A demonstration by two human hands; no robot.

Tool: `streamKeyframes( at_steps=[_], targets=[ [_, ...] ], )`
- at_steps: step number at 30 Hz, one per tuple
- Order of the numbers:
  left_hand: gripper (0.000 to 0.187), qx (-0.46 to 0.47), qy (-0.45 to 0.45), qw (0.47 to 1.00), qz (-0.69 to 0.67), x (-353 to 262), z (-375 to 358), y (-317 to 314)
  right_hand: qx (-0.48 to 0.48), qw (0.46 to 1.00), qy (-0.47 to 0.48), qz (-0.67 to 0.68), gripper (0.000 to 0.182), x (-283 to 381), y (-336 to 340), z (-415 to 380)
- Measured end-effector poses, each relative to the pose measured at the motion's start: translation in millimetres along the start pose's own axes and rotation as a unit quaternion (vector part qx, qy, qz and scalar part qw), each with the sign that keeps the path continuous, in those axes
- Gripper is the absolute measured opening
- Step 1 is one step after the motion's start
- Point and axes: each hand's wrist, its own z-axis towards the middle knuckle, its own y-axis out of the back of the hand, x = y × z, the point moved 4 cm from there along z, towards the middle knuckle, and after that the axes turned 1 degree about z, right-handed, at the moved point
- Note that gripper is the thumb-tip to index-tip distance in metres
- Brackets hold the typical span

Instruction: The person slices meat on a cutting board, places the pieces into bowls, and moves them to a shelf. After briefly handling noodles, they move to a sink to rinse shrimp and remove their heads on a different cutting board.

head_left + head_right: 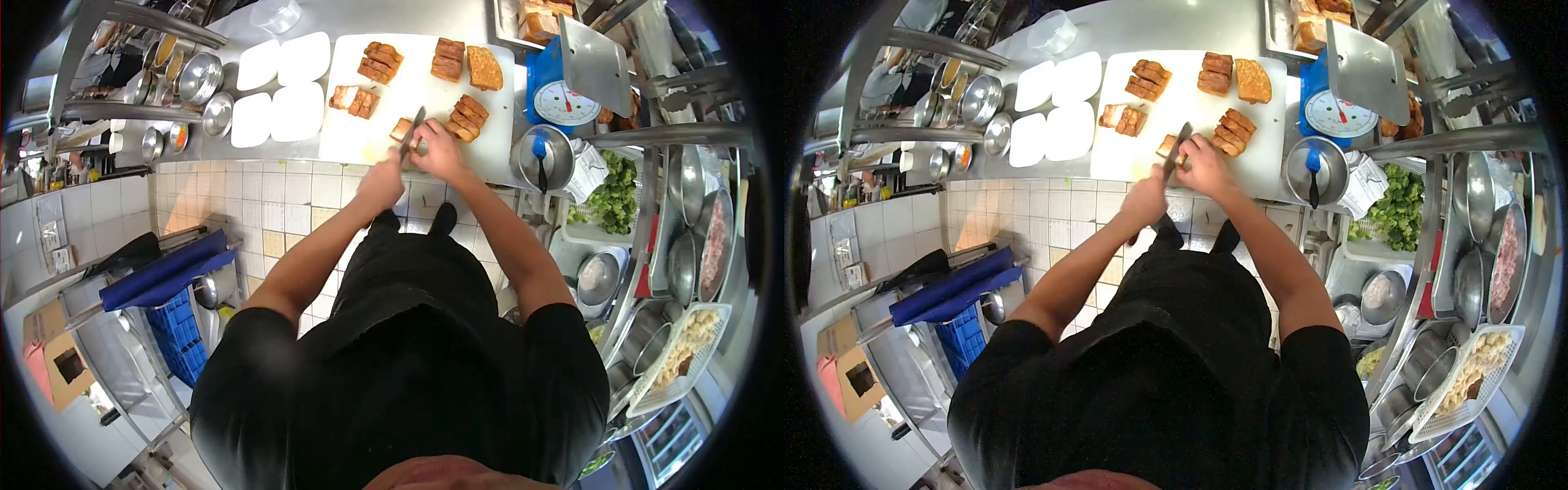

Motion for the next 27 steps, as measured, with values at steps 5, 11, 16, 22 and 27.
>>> streamKeyframes(
  at_steps=[5, 11, 16, 22, 27],
  targets=[
    [0.030, -0.011, -0.043, 0.998, 0.034, -9.8, 16.0, 31.1, 0.006, 1.000, 0.010, 0.019, 0.050, 6.4, 8.8, -8.0],
    [0.027, -0.044, 0.036, 0.998, 0.033, 34.1, 7.9, 41.4, -0.016, 0.999, 0.039, 0.011, 0.062, 8.2, 0.1, 4.6],
    [0.025, -0.043, 0.023, 0.998, 0.046, 38.2, 13.4, 41.1, -0.027, 0.998, 0.027, -0.039, 0.055, 20.3, -4.7, 11.5],
    [0.023, 0.001, -0.021, 0.995, 0.098, 20.2, -5.5, 56.7, -0.034, 0.997, 0.010, -0.067, 0.037, 23.6, -13.7, 17.7],
    [0.028, 0.021, -0.022, 0.992, 0.121, 21.6, -15.3, 55.0, -0.053, 0.997, 0.003, -0.063, 0.032, 19.4, -18.3, 19.9]
  ],
)
